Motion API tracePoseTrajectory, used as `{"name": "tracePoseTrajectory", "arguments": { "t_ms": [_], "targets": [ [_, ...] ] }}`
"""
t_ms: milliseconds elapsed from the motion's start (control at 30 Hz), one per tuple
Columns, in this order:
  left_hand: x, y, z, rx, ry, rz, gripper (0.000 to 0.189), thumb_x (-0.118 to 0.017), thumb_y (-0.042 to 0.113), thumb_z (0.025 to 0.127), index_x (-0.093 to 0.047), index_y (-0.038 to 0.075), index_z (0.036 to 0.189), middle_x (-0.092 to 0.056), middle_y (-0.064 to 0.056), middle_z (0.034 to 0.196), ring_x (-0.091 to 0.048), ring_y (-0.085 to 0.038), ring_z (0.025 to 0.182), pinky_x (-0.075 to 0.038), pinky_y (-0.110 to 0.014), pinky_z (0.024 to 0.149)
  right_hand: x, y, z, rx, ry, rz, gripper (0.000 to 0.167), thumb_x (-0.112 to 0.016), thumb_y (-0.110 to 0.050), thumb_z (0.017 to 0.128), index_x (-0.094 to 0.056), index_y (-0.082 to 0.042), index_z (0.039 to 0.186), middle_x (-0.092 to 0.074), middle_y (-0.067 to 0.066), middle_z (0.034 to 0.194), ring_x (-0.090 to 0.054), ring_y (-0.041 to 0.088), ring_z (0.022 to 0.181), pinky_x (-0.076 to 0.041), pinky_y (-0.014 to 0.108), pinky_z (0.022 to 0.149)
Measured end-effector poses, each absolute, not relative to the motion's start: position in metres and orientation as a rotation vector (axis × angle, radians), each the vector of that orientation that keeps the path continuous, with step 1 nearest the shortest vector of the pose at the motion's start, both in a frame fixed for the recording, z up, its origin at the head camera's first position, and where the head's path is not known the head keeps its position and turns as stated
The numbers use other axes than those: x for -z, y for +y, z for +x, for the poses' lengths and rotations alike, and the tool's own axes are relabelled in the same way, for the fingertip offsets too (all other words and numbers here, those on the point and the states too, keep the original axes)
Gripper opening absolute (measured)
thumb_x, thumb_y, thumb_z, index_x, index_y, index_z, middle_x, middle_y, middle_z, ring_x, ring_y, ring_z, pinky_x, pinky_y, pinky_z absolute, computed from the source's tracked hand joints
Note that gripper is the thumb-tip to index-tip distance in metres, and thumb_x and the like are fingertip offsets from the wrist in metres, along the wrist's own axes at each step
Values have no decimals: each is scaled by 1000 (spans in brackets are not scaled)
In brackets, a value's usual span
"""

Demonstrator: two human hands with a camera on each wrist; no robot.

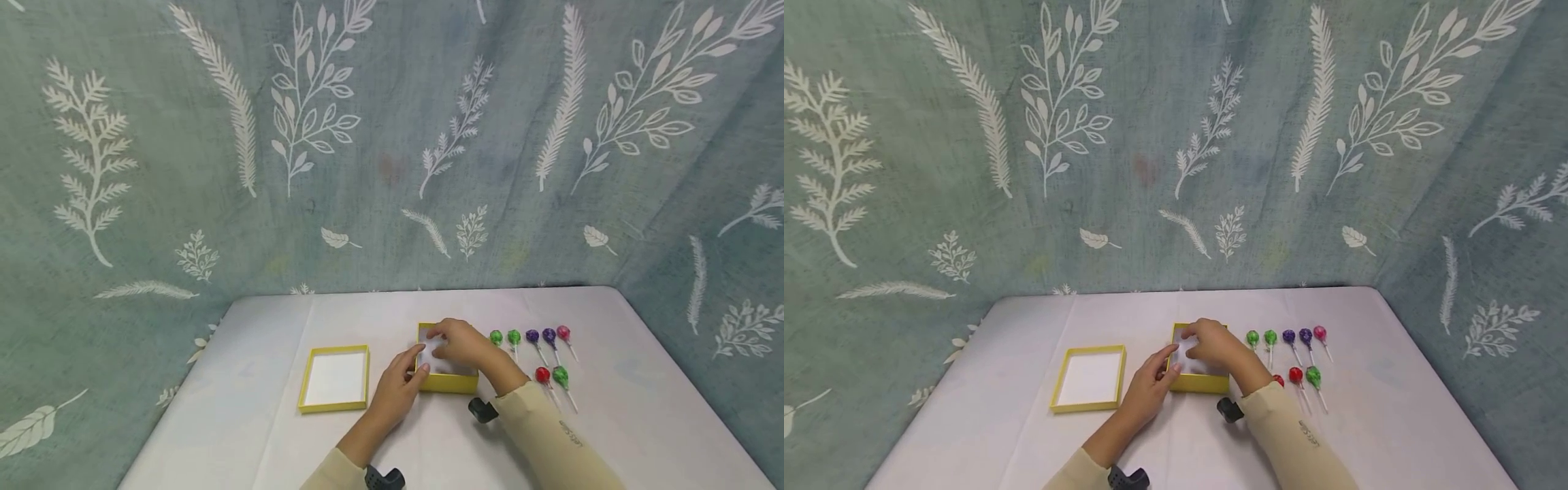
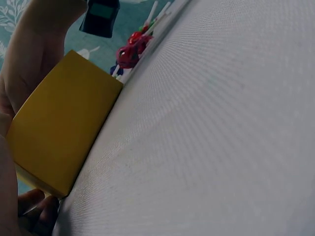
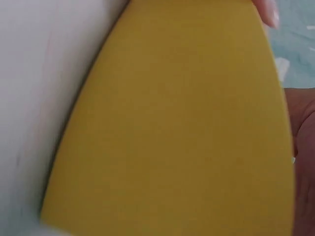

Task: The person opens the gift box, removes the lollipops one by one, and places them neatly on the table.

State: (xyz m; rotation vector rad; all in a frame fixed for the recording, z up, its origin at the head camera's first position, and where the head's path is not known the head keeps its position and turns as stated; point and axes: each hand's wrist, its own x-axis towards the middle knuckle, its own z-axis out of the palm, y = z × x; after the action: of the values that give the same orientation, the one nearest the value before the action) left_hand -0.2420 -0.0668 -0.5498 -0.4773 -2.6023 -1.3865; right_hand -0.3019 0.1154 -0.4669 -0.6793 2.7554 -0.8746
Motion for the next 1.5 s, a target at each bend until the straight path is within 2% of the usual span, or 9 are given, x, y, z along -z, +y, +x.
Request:
{"name": "tracePoseTrajectory", "arguments": {
  "t_ms": [167, 333, 633, 900, 1067, 1200, 1333, 1500],
  "targets": [
    [549, -66, -242, 1394, -2580, -486, 49, -48, 45, 101, -47, 24, 145, -53, -3, 133, -57, -14, 98, -51, -32, 82, 473, 104, -300, 727, 2736, -670, 37, -69, -2, 85, -67, -11, 121, -64, 6, 122, -56, 29, 117, -47, 47, 93],
    [549, -66, -242, 1377, -2578, -488, 47, -49, 43, 101, -47, 25, 144, -53, -2, 134, -56, -14, 100, -51, -31, 83, 478, 99, -297, 568, 2782, -669, 44, -74, -4, 80, -67, -9, 123, -65, 4, 120, -59, 27, 113, -49, 44, 92],
    [545, -70, -245, 1355, -2603, -482, 52, -45, 50, 100, -45, 24, 146, -52, -4, 135, -57, -16, 102, -52, -33, 84, 466, 96, -297, 465, 3003, -662, 28, -69, -7, 88, -70, -11, 116, -65, 7, 111, -61, 27, 106, -50, 44, 89],
    [546, -67, -242, 1348, -2607, -478, 49, -46, 47, 101, -45, 27, 145, -53, -3, 133, -55, -14, 101, -51, -32, 84, 476, 92, -296, 375, 2907, -741, 24, -62, -1, 92, -70, -6, 113, -67, 8, 113, -59, 28, 112, -46, 41, 96],
    [548, -65, -241, 1329, -2606, -473, 48, -46, 45, 101, -45, 26, 146, -53, -2, 134, -55, -14, 101, -51, -32, 84, 481, 93, -296, 474, 2883, -705, 27, -67, -1, 89, -70, -6, 115, -66, 8, 114, -59, 27, 111, -47, 42, 94],
    [547, -65, -242, 1334, -2594, -483, 48, -47, 45, 101, -45, 27, 145, -53, -2, 134, -55, -14, 101, -51, -32, 84, 481, 95, -297, 543, 2866, -717, 25, -74, 2, 82, -72, -7, 105, -66, 3, 96, -61, 21, 90, -52, 35, 80],
    [546, -66, -243, 1346, -2595, -489, 49, -46, 47, 101, -45, 28, 146, -53, -3, 135, -55, -15, 103, -51, -33, 85, 483, 96, -301, 552, 2846, -794, 23, -76, 1, 79, -73, -11, 97, -62, -6, 80, -55, 11, 71, -49, 28, 66],
    [549, -66, -242, 1333, -2589, -483, 49, -46, 47, 100, -46, 27, 145, -55, -3, 132, -56, -15, 101, -51, -33, 84, 487, 96, -303, 512, 2857, -841, 14, -80, -17, 81, -74, -16, 94, -61, -12, 76, -55, 7, 70, -49, 27, 67]
  ]
}}
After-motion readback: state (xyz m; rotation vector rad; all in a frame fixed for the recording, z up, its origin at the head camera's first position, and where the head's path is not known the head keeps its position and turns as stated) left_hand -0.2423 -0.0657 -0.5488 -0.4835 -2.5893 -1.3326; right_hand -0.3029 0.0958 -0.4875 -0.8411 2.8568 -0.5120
